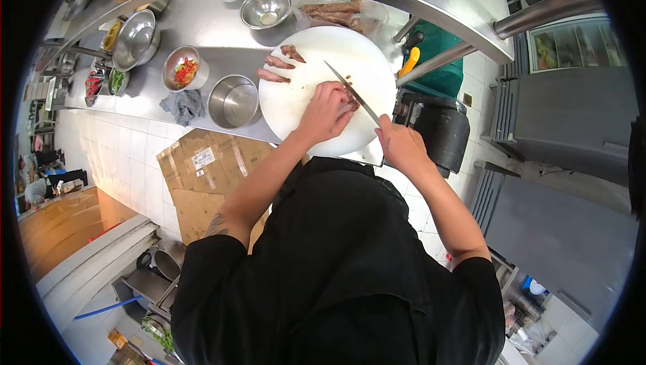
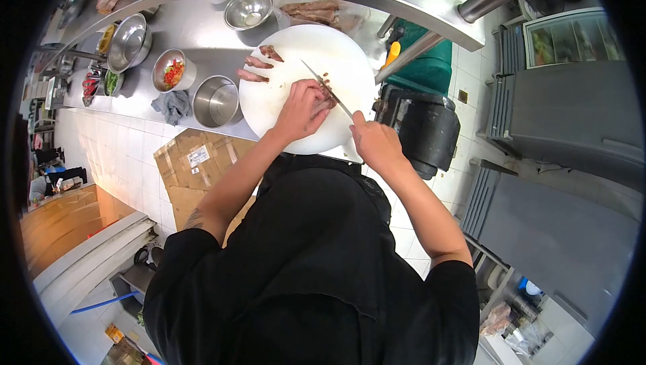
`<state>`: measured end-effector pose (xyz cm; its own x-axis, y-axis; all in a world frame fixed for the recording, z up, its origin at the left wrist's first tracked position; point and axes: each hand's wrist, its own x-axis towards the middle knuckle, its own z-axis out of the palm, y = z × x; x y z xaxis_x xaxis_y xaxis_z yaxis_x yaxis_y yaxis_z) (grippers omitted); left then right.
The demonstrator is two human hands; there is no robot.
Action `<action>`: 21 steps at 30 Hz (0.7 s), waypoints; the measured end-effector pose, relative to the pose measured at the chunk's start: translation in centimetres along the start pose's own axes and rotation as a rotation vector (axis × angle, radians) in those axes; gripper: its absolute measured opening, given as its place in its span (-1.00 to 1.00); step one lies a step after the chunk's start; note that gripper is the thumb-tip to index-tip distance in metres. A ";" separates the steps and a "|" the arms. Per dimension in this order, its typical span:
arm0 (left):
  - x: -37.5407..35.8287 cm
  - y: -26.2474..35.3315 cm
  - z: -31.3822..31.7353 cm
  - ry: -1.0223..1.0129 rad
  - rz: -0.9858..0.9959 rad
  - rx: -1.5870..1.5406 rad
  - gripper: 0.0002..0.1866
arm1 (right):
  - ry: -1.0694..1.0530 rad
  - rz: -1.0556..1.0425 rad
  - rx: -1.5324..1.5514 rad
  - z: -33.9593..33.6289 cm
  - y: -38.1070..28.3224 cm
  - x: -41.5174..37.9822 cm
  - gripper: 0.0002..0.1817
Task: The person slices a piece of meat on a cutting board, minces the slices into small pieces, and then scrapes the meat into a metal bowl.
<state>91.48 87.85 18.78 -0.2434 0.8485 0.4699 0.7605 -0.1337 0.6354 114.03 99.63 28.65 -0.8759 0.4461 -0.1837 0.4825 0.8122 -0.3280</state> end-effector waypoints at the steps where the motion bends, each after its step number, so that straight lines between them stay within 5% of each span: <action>1: 0.0 -0.1 0.2 -0.005 -0.004 0.008 -0.54 | -0.018 0.006 -0.009 -0.7 -0.1 -0.9 -0.77; 14: -0.2 -0.2 0.0 -0.053 -0.036 0.028 -0.57 | -0.031 0.019 0.022 2.8 0.2 3.0 -0.77; 21: -0.3 0.3 -0.1 -0.011 -0.012 0.014 -0.56 | -0.042 -0.006 -0.004 -2.0 -0.6 -0.9 -0.77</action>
<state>91.73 87.50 18.88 -0.2464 0.8556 0.4552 0.7656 -0.1162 0.6327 114.55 99.50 30.85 -0.8776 0.4254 -0.2210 0.4775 0.8162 -0.3252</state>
